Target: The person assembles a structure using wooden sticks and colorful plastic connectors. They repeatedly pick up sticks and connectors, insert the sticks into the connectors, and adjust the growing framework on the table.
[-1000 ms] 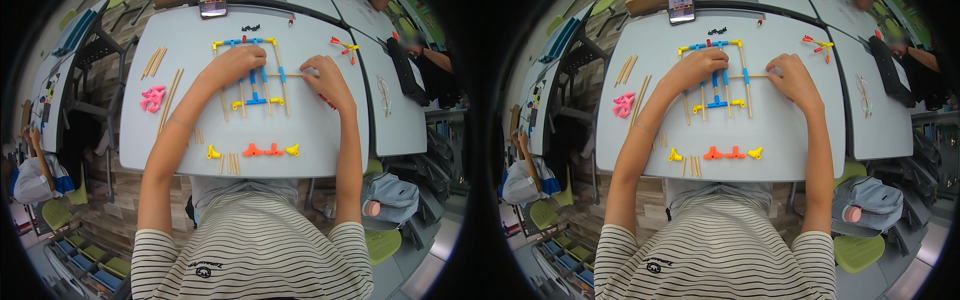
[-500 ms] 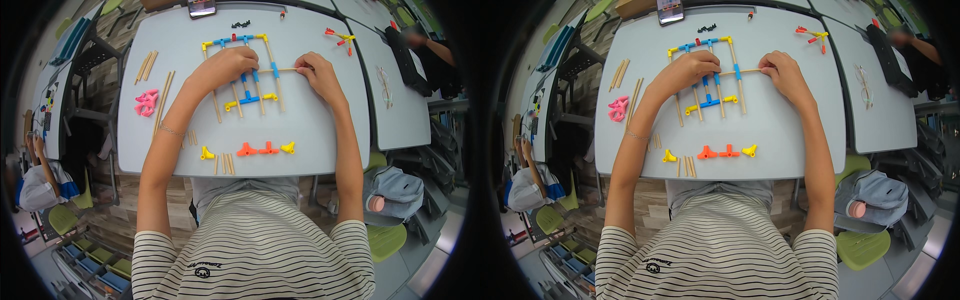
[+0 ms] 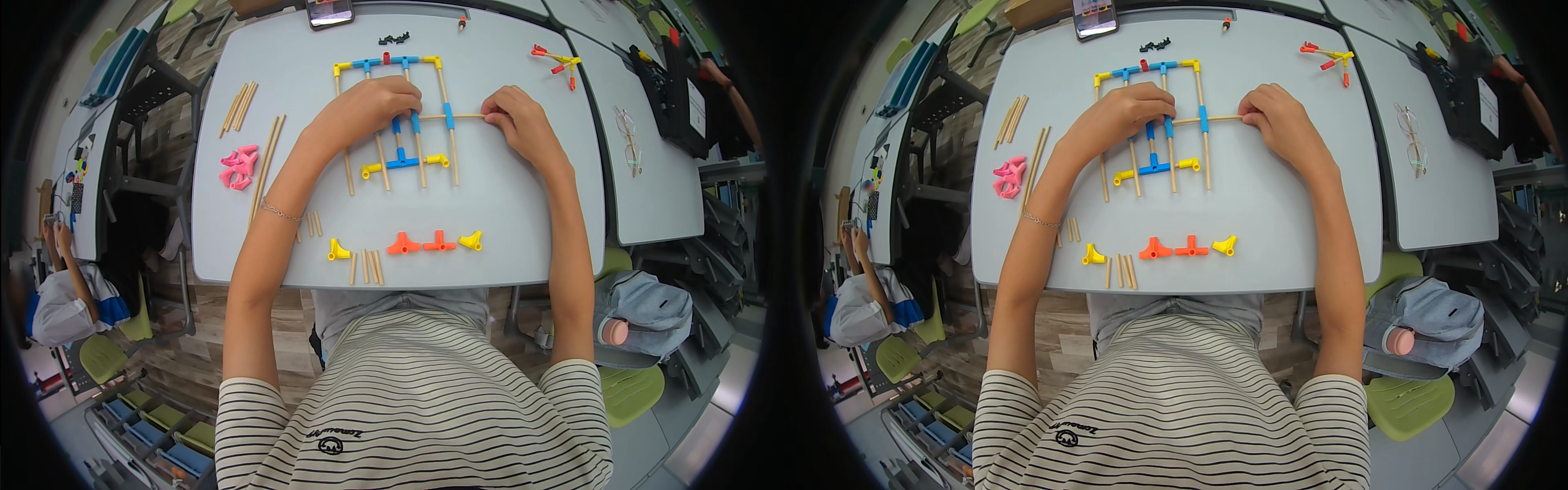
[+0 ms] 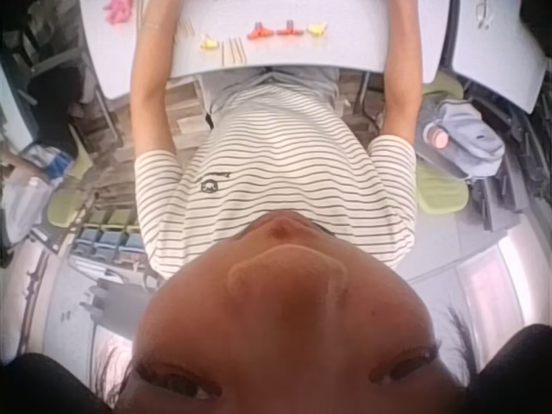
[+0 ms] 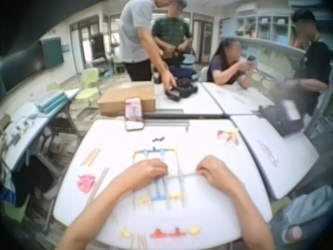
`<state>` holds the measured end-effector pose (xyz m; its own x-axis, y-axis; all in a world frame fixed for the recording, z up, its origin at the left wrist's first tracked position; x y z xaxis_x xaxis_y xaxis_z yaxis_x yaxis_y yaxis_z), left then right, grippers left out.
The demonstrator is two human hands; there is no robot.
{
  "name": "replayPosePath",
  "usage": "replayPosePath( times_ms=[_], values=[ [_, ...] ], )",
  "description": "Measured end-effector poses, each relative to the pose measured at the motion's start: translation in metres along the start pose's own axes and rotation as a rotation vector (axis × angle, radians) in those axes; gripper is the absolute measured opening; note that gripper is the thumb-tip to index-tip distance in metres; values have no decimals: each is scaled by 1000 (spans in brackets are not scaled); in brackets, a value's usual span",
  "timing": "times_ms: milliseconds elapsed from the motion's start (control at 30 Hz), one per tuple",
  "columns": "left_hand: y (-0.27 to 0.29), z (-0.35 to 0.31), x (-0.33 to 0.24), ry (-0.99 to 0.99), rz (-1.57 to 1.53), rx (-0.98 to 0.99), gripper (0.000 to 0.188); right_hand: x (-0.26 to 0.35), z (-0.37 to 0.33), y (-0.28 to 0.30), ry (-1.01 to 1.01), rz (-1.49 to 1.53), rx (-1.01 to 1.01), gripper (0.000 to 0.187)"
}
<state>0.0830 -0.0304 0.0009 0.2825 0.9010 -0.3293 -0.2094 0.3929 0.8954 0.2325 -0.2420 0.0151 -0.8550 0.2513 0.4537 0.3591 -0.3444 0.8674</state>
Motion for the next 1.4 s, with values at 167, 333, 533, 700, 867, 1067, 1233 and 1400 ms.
replayPosePath(
  times_ms=[167,333,533,700,867,1067,1233,1400],
  values=[
    [3,-2,-1,31,-17,4,20,3,-2,1,32,-5,-2,5],
    [3,-1,0,34,-33,22,23,2,-4,1,7,78,27,4],
    [3,-1,-1,13,-44,15,24,-3,-3,2,31,99,55,2],
    [4,-2,-1,4,-49,-6,23,-2,-3,2,74,83,47,2],
    [5,-3,-1,6,-44,-20,22,1,-4,7,48,110,56,3],
    [6,-4,-2,-23,-67,-68,18,2,-4,8,120,94,2,3],
    [7,-4,0,-18,-76,-58,16,1,-4,8,107,114,-35,2],
    [7,-3,-3,29,-42,-16,23,-1,-4,8,103,120,-4,2]
  ],
)
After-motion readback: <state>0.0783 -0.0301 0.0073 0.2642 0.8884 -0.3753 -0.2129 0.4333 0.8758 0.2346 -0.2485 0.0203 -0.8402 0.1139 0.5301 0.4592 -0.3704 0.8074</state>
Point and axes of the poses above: each hand's wrist, its own z-axis towards the middle knuckle, its own y-axis out of the back of the hand, x = y × z, the point moved 3 cm from there along z, towards the middle knuckle, and after that the axes turned 5 degrees about x, right-handed, at the moved point
